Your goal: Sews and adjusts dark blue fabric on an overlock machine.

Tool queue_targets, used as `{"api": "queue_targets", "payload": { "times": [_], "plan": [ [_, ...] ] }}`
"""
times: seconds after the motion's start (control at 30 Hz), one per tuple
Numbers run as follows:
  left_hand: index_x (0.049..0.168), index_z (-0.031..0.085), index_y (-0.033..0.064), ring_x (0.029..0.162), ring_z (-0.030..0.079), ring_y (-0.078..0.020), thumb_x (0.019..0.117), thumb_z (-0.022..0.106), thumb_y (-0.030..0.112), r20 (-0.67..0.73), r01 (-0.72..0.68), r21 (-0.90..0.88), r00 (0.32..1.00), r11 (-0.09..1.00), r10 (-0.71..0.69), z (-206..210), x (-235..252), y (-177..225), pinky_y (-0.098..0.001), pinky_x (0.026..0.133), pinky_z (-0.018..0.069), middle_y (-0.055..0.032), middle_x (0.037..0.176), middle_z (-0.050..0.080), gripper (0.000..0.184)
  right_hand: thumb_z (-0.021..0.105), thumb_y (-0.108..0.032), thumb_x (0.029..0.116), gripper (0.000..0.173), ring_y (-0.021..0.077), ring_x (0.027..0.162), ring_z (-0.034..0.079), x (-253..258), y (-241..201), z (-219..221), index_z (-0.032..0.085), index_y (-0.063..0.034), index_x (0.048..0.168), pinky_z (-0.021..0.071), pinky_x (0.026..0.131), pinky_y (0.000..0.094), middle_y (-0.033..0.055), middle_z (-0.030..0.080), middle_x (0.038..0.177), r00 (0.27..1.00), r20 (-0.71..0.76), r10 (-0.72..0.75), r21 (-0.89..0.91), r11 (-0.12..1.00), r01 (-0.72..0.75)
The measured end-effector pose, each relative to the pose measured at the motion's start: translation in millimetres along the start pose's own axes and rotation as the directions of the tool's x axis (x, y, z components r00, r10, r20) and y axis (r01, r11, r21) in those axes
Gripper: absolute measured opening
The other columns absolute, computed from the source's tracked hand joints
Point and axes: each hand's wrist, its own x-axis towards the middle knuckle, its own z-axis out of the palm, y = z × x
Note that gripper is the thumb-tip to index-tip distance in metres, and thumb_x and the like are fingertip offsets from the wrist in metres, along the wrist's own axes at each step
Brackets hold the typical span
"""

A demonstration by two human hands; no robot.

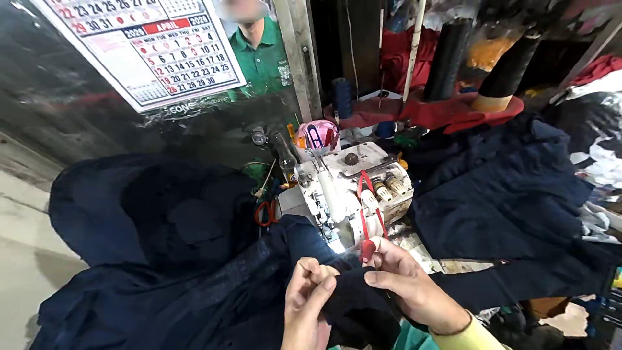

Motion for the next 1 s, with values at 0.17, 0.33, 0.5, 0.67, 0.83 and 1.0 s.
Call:
{"api": "queue_targets", "payload": {
  "times": [0.17, 0.33, 0.5, 0.67, 0.83, 1.0],
  "plan": [
    [0.102, 0.068, 0.0084, 0.072, 0.062, -0.0076, 0.0919, 0.077, 0.02, 0.233, -0.081, 0.392, 0.972, 0.916, -0.014, -30, 4, 45, -0.0246, 0.07, 0.0558, -0.001, 0.082, 0.065, 0.018, 0.067, -0.013, 0.0976, 0.021, 0.0149, 0.091, 0.066, 9, -28, -24, 0.064, -0.0062, 0.118, 0.057, 0.079, 0.0315, 0.0063, 0.068, 0.104, 0.947, 0.218, 0.234, -0.291, 0.942, -0.166],
    [0.102, 0.073, 0.007, 0.074, 0.065, -0.01, 0.0965, 0.072, 0.024, 0.385, 0.055, 0.712, 0.803, 0.7, -0.455, -53, 27, 90, -0.0256, 0.066, 0.0564, -0.0027, 0.086, 0.071, 0.018, 0.072, -0.026, 0.0957, 0.023, 0.0111, 0.088, 0.068, 21, -48, -26, 0.066, -0.0118, 0.113, 0.059, 0.075, 0.0317, 0.0016, 0.07, 0.102, 0.856, 0.31, 0.414, -0.665, 0.738, -0.115],
    [0.111, 0.072, 0.0113, 0.073, 0.068, -0.0094, 0.0915, 0.078, 0.034, 0.379, 0.096, 0.728, 0.769, 0.679, -0.515, -57, 26, 108, -0.0253, 0.063, 0.0581, -0.0017, 0.092, 0.073, 0.031, 0.088, -0.046, 0.0779, 0.043, 0.0069, 0.092, 0.065, 7, -37, -10, 0.068, -0.0163, 0.103, 0.057, 0.08, 0.0322, -0.0038, 0.068, 0.097, 0.957, 0.241, 0.158, -0.819, 0.562, 0.113],
    [0.118, 0.058, 0.0126, 0.092, 0.068, -0.014, 0.0731, 0.093, 0.016, 0.381, 0.045, 0.688, 0.827, 0.724, -0.414, -58, -5, 90, -0.032, 0.079, 0.0604, -0.0026, 0.104, 0.068, 0.057, 0.086, -0.021, 0.0849, 0.02, 0.0131, 0.083, 0.07, -7, -6, -11, 0.073, -0.0065, 0.091, 0.0608, 0.075, 0.0329, 0.0035, 0.073, 0.088, 0.982, 0.159, -0.098, -0.57, 0.803, 0.172],
    [0.101, 0.068, 0.008, 0.087, 0.067, -0.0105, 0.0911, 0.079, 0.021, 0.247, -0.096, 0.812, 0.95, 0.576, -0.19, -54, -7, 82, -0.0278, 0.077, 0.0576, -0.0016, 0.095, 0.071, 0.02, 0.08, -0.019, 0.0906, 0.017, 0.0138, 0.081, 0.07, -8, 10, -7, 0.071, -0.0056, 0.085, 0.0592, 0.072, 0.0324, 0.0052, 0.073, 0.086, 0.989, 0.034, -0.147, -0.551, 0.822, 0.141],
    [0.1, 0.074, 0.0058, 0.071, 0.064, -0.0068, 0.1007, 0.067, 0.025, 0.143, -0.049, 0.862, 0.979, 0.505, -0.148, -38, -12, 82, -0.0243, 0.064, 0.055, -0.0011, 0.088, 0.072, 0.021, 0.074, -0.014, 0.0935, 0.016, 0.015, 0.081, 0.068, -8, 20, -3, 0.066, -0.0047, 0.084, 0.0575, 0.073, 0.0322, 0.0068, 0.07, 0.087, 0.978, -0.025, -0.208, -0.536, 0.829, 0.163]
  ]
}}
